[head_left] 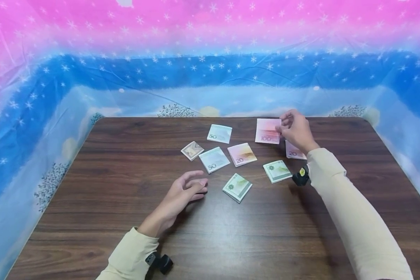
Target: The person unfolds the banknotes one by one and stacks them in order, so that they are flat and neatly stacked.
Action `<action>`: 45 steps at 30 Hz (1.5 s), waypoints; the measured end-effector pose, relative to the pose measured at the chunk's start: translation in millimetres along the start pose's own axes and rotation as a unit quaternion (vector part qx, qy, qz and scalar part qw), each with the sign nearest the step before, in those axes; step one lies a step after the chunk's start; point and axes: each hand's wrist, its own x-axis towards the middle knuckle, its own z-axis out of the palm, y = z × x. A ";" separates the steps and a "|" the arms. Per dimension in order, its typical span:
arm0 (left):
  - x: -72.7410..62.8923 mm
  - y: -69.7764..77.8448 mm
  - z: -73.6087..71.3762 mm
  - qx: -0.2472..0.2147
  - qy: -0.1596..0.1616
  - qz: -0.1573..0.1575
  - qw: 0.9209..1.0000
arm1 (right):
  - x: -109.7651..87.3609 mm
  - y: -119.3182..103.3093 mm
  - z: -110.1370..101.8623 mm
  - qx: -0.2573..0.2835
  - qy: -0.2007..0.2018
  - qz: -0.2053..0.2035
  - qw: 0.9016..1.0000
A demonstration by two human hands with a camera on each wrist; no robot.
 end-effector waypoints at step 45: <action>-12.4 -1.4 38.0 -0.044 -0.063 -0.015 0.997 | -162.1 -53.0 72.0 0.242 -0.143 0.057 0.958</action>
